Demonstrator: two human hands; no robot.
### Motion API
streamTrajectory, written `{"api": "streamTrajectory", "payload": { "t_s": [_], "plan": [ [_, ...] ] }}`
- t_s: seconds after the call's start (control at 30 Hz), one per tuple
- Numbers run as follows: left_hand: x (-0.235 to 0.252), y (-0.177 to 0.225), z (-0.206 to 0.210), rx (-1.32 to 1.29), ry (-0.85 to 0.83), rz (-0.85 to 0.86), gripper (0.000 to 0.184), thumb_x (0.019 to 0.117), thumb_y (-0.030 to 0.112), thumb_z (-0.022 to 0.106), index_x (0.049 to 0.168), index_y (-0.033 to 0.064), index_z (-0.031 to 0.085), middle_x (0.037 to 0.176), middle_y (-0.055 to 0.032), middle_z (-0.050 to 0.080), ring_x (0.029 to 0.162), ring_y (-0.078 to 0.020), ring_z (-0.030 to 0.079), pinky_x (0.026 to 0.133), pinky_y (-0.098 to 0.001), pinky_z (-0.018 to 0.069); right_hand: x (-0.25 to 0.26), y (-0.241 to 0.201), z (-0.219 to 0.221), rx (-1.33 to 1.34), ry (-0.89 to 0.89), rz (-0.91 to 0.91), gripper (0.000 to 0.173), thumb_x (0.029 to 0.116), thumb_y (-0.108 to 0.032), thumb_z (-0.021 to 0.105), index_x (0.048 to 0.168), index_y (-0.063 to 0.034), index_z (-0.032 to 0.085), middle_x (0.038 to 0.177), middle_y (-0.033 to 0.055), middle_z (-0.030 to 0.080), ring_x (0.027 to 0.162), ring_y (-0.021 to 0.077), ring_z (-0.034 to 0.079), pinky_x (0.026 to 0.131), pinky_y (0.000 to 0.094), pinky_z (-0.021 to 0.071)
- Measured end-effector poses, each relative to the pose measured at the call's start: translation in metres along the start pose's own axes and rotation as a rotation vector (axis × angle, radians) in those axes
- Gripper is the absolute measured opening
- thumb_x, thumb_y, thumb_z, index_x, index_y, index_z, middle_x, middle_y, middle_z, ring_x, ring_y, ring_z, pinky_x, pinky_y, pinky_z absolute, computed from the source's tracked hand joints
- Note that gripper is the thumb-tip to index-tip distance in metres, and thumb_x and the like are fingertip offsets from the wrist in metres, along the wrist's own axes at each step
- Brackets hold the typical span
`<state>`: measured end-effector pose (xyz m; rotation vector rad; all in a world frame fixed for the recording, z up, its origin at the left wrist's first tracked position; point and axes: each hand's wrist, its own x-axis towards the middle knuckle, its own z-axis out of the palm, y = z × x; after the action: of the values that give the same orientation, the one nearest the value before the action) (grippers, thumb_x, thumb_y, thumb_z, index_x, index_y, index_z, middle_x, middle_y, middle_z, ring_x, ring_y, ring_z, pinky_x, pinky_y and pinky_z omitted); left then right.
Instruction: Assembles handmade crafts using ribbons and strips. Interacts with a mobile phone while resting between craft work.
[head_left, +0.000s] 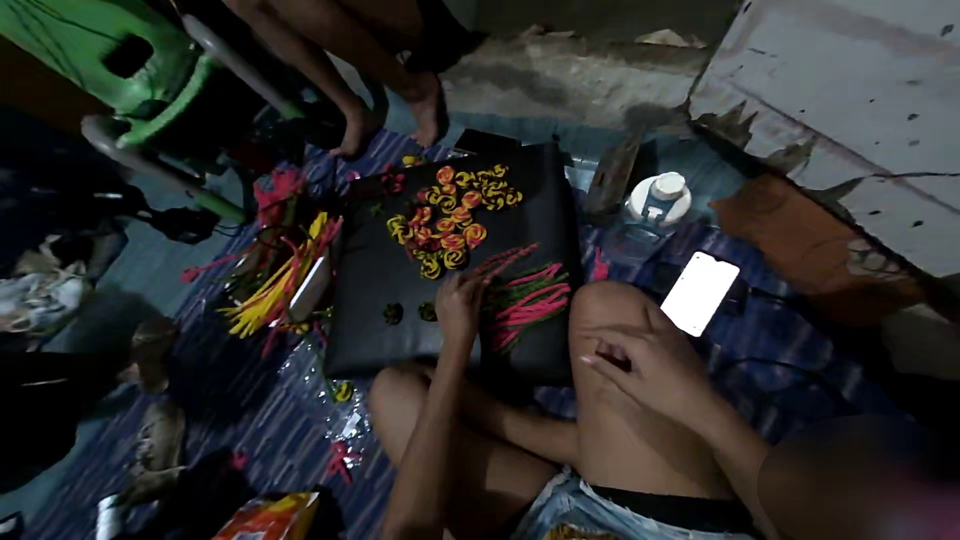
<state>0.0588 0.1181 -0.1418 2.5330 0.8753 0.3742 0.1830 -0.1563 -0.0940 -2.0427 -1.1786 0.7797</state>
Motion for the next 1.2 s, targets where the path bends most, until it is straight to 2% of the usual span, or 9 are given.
{"api": "streamTrajectory", "payload": {
  "t_s": [0.1,0.17,0.37,0.53,0.6,0.73,1.0,1.1,1.2],
  "plan": [
    [0.023,-0.019,0.029,0.047,-0.027,0.030,0.021,0.1002,0.016,0.063,0.109,0.0049,0.079,0.109,-0.0220,0.071,0.108,-0.0420,0.066,0.097,-0.0596,0.0481,-0.011,0.012,0.005,-0.012,-0.020,-0.005,0.033,0.1020,-0.029,0.061,0.123,-0.0056,0.073,0.099,0.0123,0.075,0.086,0.0251,0.070,0.084,0.0465,0.0571],
    [0.027,-0.024,0.037,0.067,-0.005,0.012,0.020,0.0990,0.016,0.065,0.109,0.0057,0.079,0.110,-0.0210,0.072,0.110,-0.0416,0.066,0.099,-0.0590,0.0474,-0.017,0.017,0.007,-0.017,0.032,-0.019,0.031,0.1008,-0.027,0.062,0.119,-0.0058,0.075,0.096,0.0110,0.075,0.082,0.0233,0.070,0.080,0.0439,0.0578],
    [0.020,-0.025,0.036,-0.010,0.166,0.041,0.020,0.0952,0.018,0.071,0.110,0.0058,0.077,0.109,-0.0220,0.070,0.106,-0.0426,0.066,0.093,-0.0599,0.0502,-0.014,0.016,0.009,-0.068,0.038,-0.013,0.031,0.1011,-0.030,0.062,0.118,-0.0075,0.075,0.093,0.0093,0.075,0.078,0.0221,0.069,0.077,0.0432,0.0573],
    [0.005,-0.022,0.033,-0.042,-0.037,0.129,0.024,0.0933,0.021,0.074,0.109,0.0036,0.077,0.116,-0.0227,0.069,0.113,-0.0426,0.064,0.098,-0.0610,0.0478,-0.007,0.013,0.018,-0.079,0.100,0.008,0.029,0.1022,-0.028,0.060,0.113,-0.0073,0.077,0.088,0.0106,0.074,0.076,0.0253,0.068,0.075,0.0480,0.0555],
    [0.002,-0.022,0.032,-0.035,-0.126,0.098,0.022,0.0952,0.018,0.071,0.111,0.0035,0.076,0.117,-0.0228,0.069,0.113,-0.0430,0.063,0.099,-0.0629,0.0446,-0.008,0.018,0.028,-0.075,0.207,-0.033,0.028,0.1005,-0.027,0.060,0.106,-0.0073,0.079,0.081,0.0093,0.072,0.070,0.0235,0.066,0.070,0.0455,0.0543],
    [0.002,-0.023,0.031,-0.053,-0.080,0.123,0.014,0.0933,0.012,0.072,0.104,0.0032,0.078,0.111,-0.0204,0.072,0.110,-0.0421,0.065,0.097,-0.0638,0.0444,-0.012,0.028,0.043,-0.040,0.405,-0.124,0.028,0.0992,-0.027,0.060,0.099,-0.0079,0.080,0.079,0.0062,0.073,0.065,0.0153,0.064,0.065,0.0323,0.0548],
    [-0.002,-0.020,0.025,-0.142,0.023,0.168,0.012,0.0941,0.011,0.070,0.100,0.0041,0.077,0.105,-0.0166,0.073,0.103,-0.0382,0.066,0.093,-0.0612,0.0460,-0.006,0.037,0.046,0.081,0.450,-0.141,0.026,0.0994,-0.025,0.061,0.100,-0.0076,0.079,0.078,0.0041,0.071,0.065,0.0080,0.059,0.065,0.0227,0.0510],
    [-0.006,-0.019,0.026,-0.138,0.008,0.160,0.014,0.0958,0.013,0.068,0.102,0.0026,0.076,0.099,-0.0153,0.073,0.096,-0.0363,0.067,0.090,-0.0602,0.0466,-0.005,0.037,0.044,0.113,0.456,-0.140,0.025,0.0990,-0.024,0.061,0.099,-0.0071,0.079,0.078,0.0034,0.071,0.065,0.0054,0.057,0.065,0.0189,0.0488],
    [-0.006,-0.008,0.021,-0.059,-0.075,0.153,0.014,0.0956,0.010,0.068,0.103,0.0016,0.076,0.100,-0.0163,0.074,0.099,-0.0386,0.067,0.092,-0.0615,0.0459,-0.005,0.037,0.044,0.116,0.456,-0.139,0.025,0.0996,-0.025,0.061,0.100,-0.0075,0.079,0.077,0.0025,0.070,0.064,0.0038,0.056,0.063,0.0176,0.0474]
  ]
}}
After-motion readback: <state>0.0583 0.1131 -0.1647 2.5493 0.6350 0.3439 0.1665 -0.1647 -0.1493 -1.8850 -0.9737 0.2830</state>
